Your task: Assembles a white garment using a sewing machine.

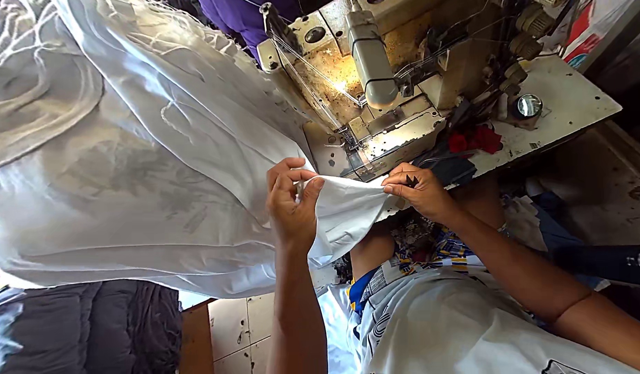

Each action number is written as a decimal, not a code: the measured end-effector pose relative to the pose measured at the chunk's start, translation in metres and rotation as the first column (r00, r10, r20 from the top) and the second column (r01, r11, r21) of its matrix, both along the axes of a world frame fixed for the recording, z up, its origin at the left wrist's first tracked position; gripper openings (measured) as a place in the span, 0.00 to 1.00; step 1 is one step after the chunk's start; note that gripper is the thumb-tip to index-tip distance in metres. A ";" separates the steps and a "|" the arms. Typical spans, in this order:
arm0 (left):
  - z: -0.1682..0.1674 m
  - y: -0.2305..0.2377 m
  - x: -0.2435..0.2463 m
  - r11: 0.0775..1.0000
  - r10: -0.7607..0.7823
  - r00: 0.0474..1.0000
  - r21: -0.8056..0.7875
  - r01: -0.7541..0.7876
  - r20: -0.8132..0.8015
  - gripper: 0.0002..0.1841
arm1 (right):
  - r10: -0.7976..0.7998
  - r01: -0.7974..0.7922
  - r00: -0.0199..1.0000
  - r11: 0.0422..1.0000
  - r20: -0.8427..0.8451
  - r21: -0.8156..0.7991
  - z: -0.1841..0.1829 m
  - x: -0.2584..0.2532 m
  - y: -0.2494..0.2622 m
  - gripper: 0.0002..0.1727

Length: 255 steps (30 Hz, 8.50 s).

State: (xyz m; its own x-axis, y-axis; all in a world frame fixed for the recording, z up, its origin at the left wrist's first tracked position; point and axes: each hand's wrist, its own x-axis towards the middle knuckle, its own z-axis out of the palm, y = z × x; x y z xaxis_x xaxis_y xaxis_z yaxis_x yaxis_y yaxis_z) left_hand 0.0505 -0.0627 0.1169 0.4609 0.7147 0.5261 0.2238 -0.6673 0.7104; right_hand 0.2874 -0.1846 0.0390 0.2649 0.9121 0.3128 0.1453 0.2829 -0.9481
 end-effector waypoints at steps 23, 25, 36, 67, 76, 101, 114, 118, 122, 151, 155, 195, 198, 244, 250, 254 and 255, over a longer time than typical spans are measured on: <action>-0.037 0.112 0.089 0.955 0.286 0.896 0.181 -0.236 -0.341 0.26 | 0.012 -0.058 0.874 0.995 -0.486 -0.080 0.003 -0.019 0.023 0.13; -0.051 0.127 0.092 0.950 0.267 0.927 0.236 -0.206 -0.264 0.28 | 0.023 -0.072 0.862 0.994 -0.507 -0.078 0.004 -0.018 0.030 0.12; -0.007 0.105 0.098 0.983 0.184 0.916 0.090 -0.162 -0.356 0.28 | 0.031 -0.087 0.886 0.991 -0.462 -0.101 0.000 -0.020 0.041 0.08; 0.035 -0.025 0.018 0.941 -0.160 0.815 -0.165 0.297 0.557 0.18 | 0.455 -0.439 0.888 0.882 -0.067 0.173 0.014 -0.083 0.005 0.32; 0.070 0.002 0.003 0.987 -0.125 0.806 -0.010 0.160 0.578 0.14 | 0.609 -0.610 0.781 0.791 -0.139 0.043 -0.020 -0.113 -0.007 0.11; 0.009 0.018 0.017 0.789 -0.614 0.746 -0.242 0.565 -0.257 0.23 | 0.539 -0.543 0.839 0.832 -0.067 -0.111 0.053 -0.010 0.019 0.10; 0.010 0.025 0.022 0.995 -0.035 0.999 0.088 0.037 -0.030 0.07 | 0.361 -0.351 0.932 0.914 0.014 -0.202 -0.003 -0.005 0.039 0.12; 0.052 0.029 0.034 0.968 -0.022 0.978 0.249 -0.031 0.207 0.09 | 0.369 -0.350 0.929 0.906 0.039 -0.240 -0.016 -0.006 0.042 0.13; 0.097 0.041 0.046 0.940 -0.023 0.978 0.337 -0.050 0.209 0.10 | 0.396 -0.378 0.918 0.883 0.006 -0.279 -0.012 -0.004 0.042 0.11; 0.131 0.070 0.061 0.946 -0.196 0.971 0.289 0.149 0.140 0.05 | 0.415 -0.413 0.908 0.872 -0.051 -0.264 -0.013 -0.006 0.039 0.08; 0.131 0.073 0.059 0.941 -0.227 0.963 0.287 0.179 0.143 0.05 | 0.418 -0.417 0.907 0.872 -0.052 -0.257 -0.013 -0.005 0.040 0.08; 0.139 0.081 0.055 0.901 -0.295 0.955 0.329 0.283 -0.013 0.08 | 0.431 -0.437 0.899 0.876 -0.077 -0.205 -0.015 -0.002 0.039 0.08; 0.138 0.080 0.056 0.903 -0.286 0.958 0.329 0.276 -0.018 0.09 | 0.431 -0.438 0.899 0.876 -0.080 -0.200 -0.015 -0.002 0.039 0.08; 0.138 0.082 0.054 0.891 -0.363 0.932 0.282 0.355 -0.027 0.07 | 0.191 -0.222 0.968 0.954 0.165 0.199 0.149 -0.044 0.060 0.33; 0.136 0.083 0.054 0.889 -0.364 0.931 0.292 0.353 -0.017 0.08 | 0.184 -0.219 0.963 0.960 0.197 0.176 0.141 -0.043 0.058 0.35; 0.135 0.082 0.053 0.892 -0.337 0.941 0.314 0.326 -0.022 0.09 | 0.148 -0.193 0.945 0.972 0.293 0.133 0.131 -0.041 0.047 0.39; 0.135 0.082 0.053 0.892 -0.332 0.943 0.318 0.321 -0.021 0.10 | 0.129 -0.179 0.940 0.975 0.315 0.134 0.126 -0.040 0.042 0.41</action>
